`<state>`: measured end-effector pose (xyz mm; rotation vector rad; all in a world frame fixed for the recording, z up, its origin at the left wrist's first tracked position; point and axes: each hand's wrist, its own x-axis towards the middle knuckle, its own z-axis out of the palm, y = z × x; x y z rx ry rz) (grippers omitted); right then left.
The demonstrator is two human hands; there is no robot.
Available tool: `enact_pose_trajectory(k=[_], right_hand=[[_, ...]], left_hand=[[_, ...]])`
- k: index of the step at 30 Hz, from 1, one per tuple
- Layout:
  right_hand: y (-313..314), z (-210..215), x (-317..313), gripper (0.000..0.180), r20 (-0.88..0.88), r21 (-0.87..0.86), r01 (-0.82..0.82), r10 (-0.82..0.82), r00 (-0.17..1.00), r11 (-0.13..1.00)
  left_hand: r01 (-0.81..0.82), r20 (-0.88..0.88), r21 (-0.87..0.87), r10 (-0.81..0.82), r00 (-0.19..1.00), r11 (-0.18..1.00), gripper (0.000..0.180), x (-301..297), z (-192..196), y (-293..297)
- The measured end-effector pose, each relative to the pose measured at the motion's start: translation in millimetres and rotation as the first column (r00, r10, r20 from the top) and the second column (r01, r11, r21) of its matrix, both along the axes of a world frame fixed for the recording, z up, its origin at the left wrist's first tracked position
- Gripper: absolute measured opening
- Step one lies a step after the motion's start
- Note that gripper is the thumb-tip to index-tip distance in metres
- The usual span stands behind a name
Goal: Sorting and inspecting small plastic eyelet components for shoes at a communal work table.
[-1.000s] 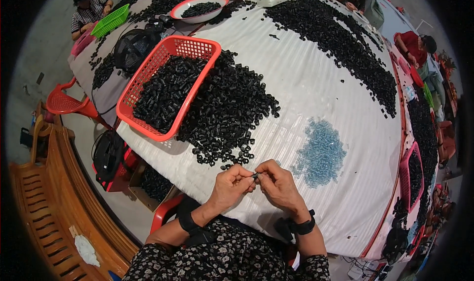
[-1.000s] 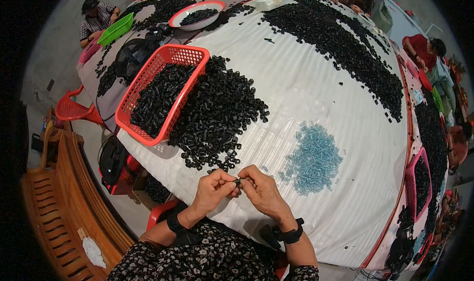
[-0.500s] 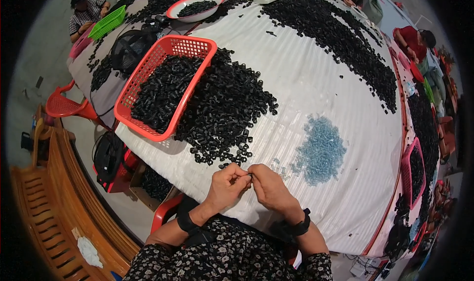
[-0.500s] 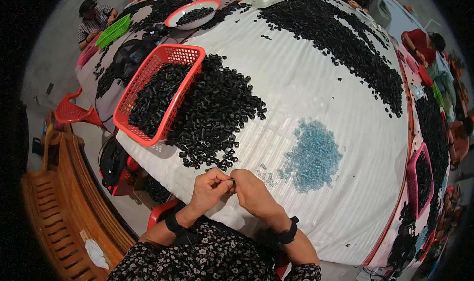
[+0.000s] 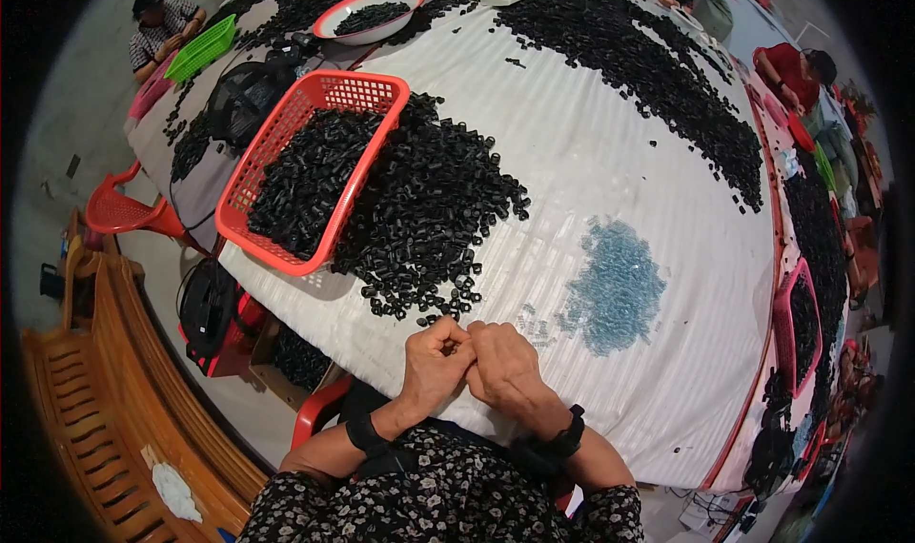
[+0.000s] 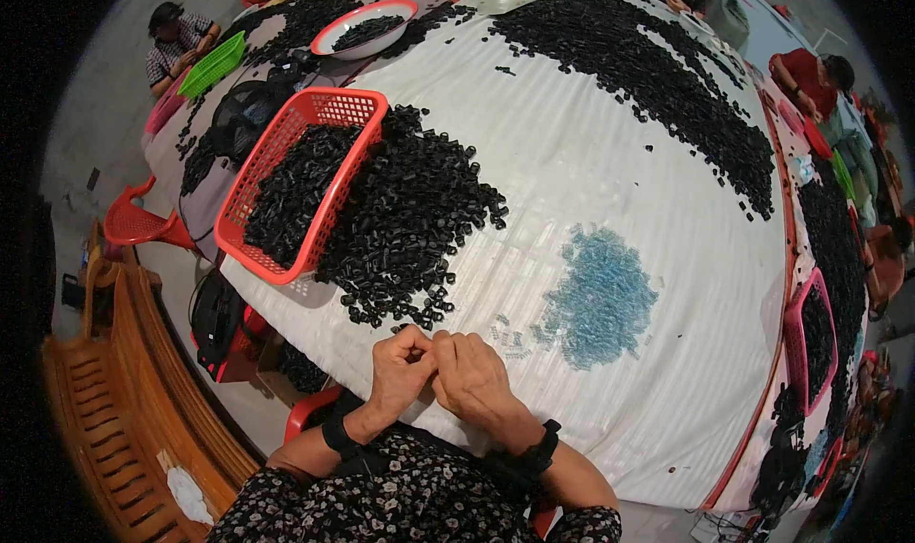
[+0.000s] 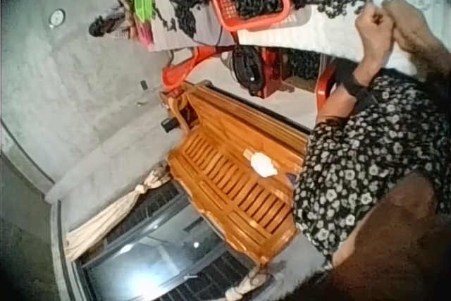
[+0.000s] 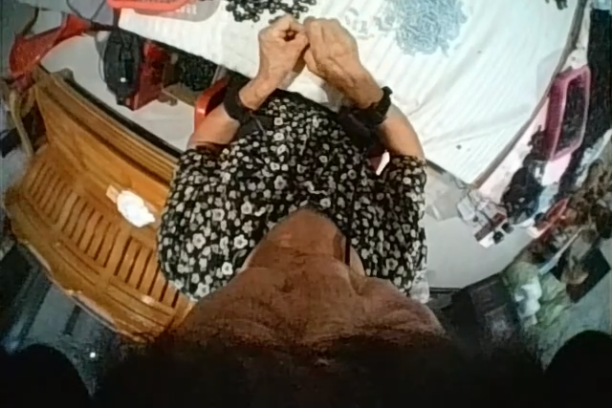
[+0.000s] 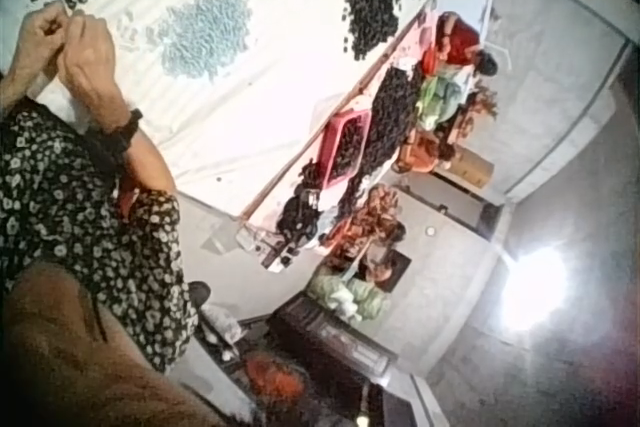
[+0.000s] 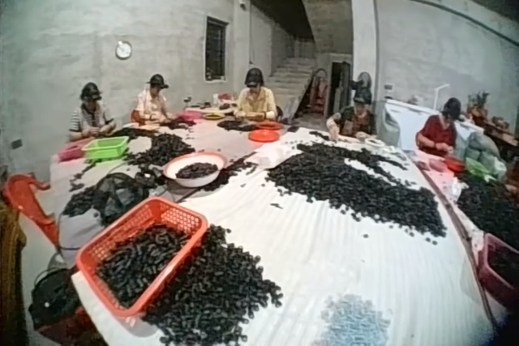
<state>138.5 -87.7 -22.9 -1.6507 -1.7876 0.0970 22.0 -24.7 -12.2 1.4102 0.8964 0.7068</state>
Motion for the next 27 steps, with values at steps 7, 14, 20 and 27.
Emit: enact_pose_trajectory(k=[7, 14, 20, 27], right_hand=[[1, -1, -1, 0.041, -0.02, 0.068, 0.02, -0.019, 1.0, 0.997], [0, 4, 2, 0.041, -0.031, 0.072, 0.002, 0.0, 1.0, 0.997], [-3, 48, 36, 0.034, -0.391, -0.182, -0.136, 0.056, 0.919, 0.974], [-9, 22, 73, 0.012, -0.283, -0.066, 0.287, -0.294, 0.913, 0.956]], left_hand=[[-0.05, -0.005, 0.002, 0.05, 0.999, 0.999, 0.015, 4, -3, -4], [0.131, 0.04, -0.098, -0.127, 0.991, 0.987, 0.005, -3, -5, 6], [0.309, 0.305, -0.314, -0.213, 0.928, 0.898, 0.023, -20, 3, 16], [0.24, 0.233, -0.235, -0.185, 0.955, 0.942, 0.015, -32, 22, 35]])
